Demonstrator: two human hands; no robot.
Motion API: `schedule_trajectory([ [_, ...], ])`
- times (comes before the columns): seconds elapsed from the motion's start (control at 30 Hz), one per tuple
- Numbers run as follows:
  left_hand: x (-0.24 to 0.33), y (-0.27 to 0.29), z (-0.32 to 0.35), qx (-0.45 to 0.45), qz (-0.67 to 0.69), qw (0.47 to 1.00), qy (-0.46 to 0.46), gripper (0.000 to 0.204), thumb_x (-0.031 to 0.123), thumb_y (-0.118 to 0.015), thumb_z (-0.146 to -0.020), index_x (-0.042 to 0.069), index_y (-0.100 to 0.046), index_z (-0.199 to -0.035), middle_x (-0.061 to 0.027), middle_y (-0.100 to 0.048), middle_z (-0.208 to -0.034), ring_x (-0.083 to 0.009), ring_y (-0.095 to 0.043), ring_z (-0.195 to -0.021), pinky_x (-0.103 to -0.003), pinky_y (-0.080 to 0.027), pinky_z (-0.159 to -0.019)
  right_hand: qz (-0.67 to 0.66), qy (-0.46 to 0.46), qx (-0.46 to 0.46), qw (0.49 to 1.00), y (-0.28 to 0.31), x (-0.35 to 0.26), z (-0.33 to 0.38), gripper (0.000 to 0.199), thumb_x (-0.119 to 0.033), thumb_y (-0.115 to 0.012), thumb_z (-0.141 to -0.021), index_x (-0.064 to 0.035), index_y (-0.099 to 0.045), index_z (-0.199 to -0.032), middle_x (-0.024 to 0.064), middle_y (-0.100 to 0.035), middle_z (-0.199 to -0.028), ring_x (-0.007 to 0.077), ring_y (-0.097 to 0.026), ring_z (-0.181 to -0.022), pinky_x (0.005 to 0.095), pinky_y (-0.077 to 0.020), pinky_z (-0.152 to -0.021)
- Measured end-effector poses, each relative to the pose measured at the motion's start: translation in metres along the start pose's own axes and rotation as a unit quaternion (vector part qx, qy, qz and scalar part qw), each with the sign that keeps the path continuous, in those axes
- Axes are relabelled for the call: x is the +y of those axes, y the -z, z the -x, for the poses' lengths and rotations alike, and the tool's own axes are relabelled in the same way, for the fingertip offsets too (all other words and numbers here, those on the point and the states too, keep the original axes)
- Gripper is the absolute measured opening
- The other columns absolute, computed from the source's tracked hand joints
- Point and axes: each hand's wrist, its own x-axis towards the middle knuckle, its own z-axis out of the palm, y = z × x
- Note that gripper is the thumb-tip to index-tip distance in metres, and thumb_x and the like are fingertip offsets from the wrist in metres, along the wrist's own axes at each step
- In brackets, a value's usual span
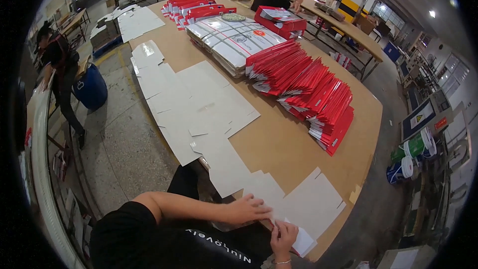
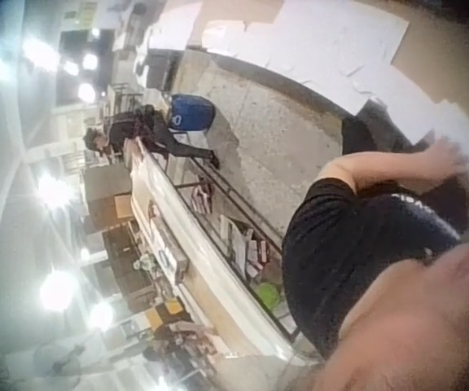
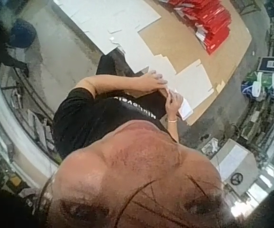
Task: Folding and stacking paper box sleeves at a workbench in a factory.
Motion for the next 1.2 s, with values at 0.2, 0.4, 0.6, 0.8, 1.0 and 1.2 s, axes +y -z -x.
schedule_trajectory([
  [0.2,-0.048,0.021,-0.055,-0.222,0.165,0.930,0.244,0.050,0.022,-0.070,-0.081,0.017,-0.058,-0.129,-0.0130,-0.056,-0.124,-0.0280,-0.057,-0.111,-0.052,-0.049,-0.077,-0.033,0.011,-0.030,0.999,0.012,-0.005,-0.005,0.023,-0.011,-0.070,-0.080,-0.0068,-0.070,-0.103,0.0153,-0.057,-0.102,0.0332,-0.054,-0.097,0.0425,-0.0454,-0.084],
  [0.4,0.005,-0.008,-0.048,-0.039,-0.039,0.981,0.187,0.064,0.042,-0.073,-0.079,0.030,-0.052,-0.138,-0.0214,-0.052,-0.126,-0.0469,-0.054,-0.111,-0.069,-0.046,-0.082,-0.040,0.011,-0.049,0.998,0.010,0.003,-0.010,0.024,-0.010,-0.071,-0.080,-0.0056,-0.070,-0.104,0.0153,-0.057,-0.102,0.0335,-0.054,-0.096,0.0428,-0.0455,-0.084],
  [0.6,0.028,0.005,-0.021,-0.112,-0.093,0.983,0.112,0.090,0.064,-0.075,-0.068,0.045,-0.039,-0.149,-0.0302,-0.041,-0.142,-0.0624,-0.041,-0.125,-0.079,-0.036,-0.090,-0.071,-0.197,-0.026,0.978,0.010,-0.031,0.022,0.014,-0.008,-0.067,-0.087,0.0014,-0.064,-0.097,0.0167,-0.059,-0.092,0.0307,-0.057,-0.084,0.0419,-0.0477,-0.078],
  [0.8,0.073,-0.012,-0.028,-0.101,-0.124,0.985,0.069,0.060,0.047,-0.054,-0.090,0.043,-0.040,-0.148,-0.0293,-0.045,-0.139,-0.0608,-0.048,-0.119,-0.073,-0.044,-0.083,-0.634,-0.522,0.072,0.566,-0.037,-0.021,0.074,0.049,-0.049,-0.042,-0.105,-0.0046,-0.061,-0.109,0.0093,-0.069,-0.085,0.0173,-0.061,-0.059,0.0324,-0.0500,-0.054],
  [1.0,0.069,-0.011,-0.036,-0.062,0.046,0.997,0.032,0.071,0.043,-0.068,-0.082,0.019,-0.044,-0.145,-0.0279,-0.047,-0.137,-0.0535,-0.047,-0.124,-0.061,-0.045,-0.092,-0.328,-0.398,0.255,0.818,-0.020,-0.021,0.063,0.026,-0.021,-0.056,-0.099,0.0044,-0.061,-0.101,0.0160,-0.066,-0.090,0.0281,-0.063,-0.075,0.0397,-0.0522,-0.073],
  [1.2,0.046,0.004,-0.031,-0.069,0.136,0.985,-0.076,0.073,0.043,-0.081,-0.074,-0.007,-0.058,-0.122,-0.0250,-0.051,-0.133,-0.0402,-0.047,-0.129,-0.049,-0.037,-0.108,0.060,-0.073,0.066,0.993,0.008,-0.040,-0.011,0.041,0.001,-0.061,-0.080,0.0032,-0.056,-0.121,0.0244,-0.052,-0.115,0.0422,-0.047,-0.113,0.0500,-0.0420,-0.099],
])
